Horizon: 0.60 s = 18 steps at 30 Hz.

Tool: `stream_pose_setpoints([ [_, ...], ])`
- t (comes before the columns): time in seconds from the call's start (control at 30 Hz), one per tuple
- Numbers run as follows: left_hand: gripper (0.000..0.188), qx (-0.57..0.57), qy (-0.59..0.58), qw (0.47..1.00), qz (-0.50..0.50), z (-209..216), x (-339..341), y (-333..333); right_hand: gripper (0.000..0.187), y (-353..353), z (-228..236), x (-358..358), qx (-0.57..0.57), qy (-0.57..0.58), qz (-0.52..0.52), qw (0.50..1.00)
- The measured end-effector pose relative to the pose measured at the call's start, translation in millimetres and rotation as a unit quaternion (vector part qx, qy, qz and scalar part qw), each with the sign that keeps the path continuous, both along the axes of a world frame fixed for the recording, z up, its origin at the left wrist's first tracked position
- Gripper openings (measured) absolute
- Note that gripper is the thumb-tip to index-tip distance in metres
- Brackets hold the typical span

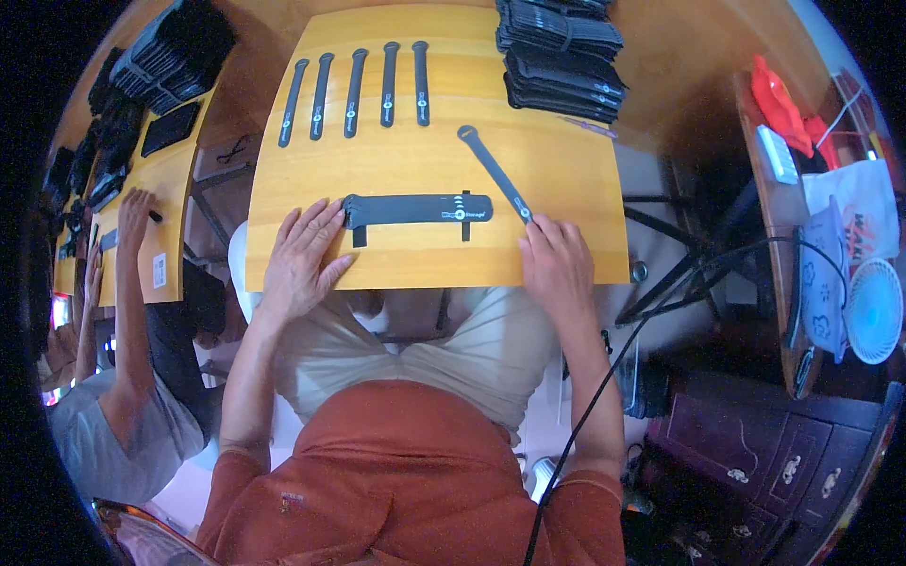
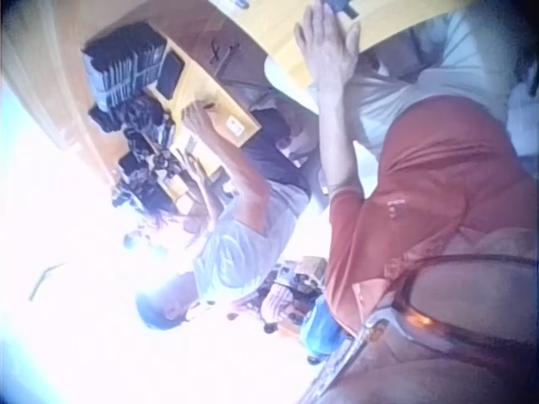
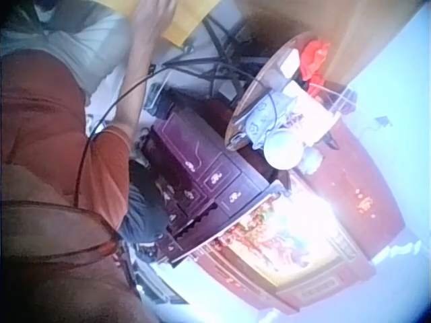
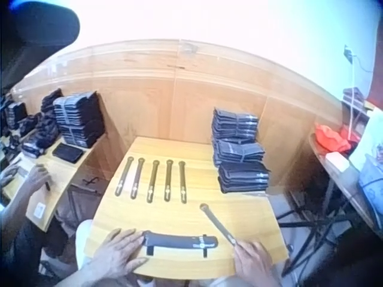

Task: Aligning and stacking black watch bands onto a workbench in a manufacturing environment.

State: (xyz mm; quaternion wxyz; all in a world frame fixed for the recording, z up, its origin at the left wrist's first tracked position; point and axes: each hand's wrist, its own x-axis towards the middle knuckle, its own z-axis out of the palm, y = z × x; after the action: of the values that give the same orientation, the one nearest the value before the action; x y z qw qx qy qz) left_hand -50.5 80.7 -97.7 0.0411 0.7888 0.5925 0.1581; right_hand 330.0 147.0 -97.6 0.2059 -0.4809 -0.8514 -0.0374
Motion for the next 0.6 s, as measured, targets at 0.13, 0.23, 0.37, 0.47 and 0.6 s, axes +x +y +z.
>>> stream_pose_setpoints([
  [0.13,0.058,0.019,-0.008,1.000,-0.001,-2,-1,-1,0.036,-34,12,8,-0.016,-0.025,-0.025,0.999],
  [0.23,0.053,0.059,-0.024,0.998,-0.011,-1,-2,-4,0.038,-55,19,15,-0.015,-0.065,-0.035,0.997],
  [0.37,0.045,0.131,-0.124,0.983,-0.015,-4,25,-24,0.025,-71,-3,34,0.053,-0.075,-0.064,0.994],
  [0.47,0.033,0.075,-0.274,0.957,-0.056,0,62,-47,0.016,-87,-12,33,0.094,-0.032,-0.095,0.991],
  [0.6,0.036,-0.110,-0.385,0.908,-0.124,1,114,-48,0.008,-119,-17,16,0.099,0.074,-0.123,0.985],
])
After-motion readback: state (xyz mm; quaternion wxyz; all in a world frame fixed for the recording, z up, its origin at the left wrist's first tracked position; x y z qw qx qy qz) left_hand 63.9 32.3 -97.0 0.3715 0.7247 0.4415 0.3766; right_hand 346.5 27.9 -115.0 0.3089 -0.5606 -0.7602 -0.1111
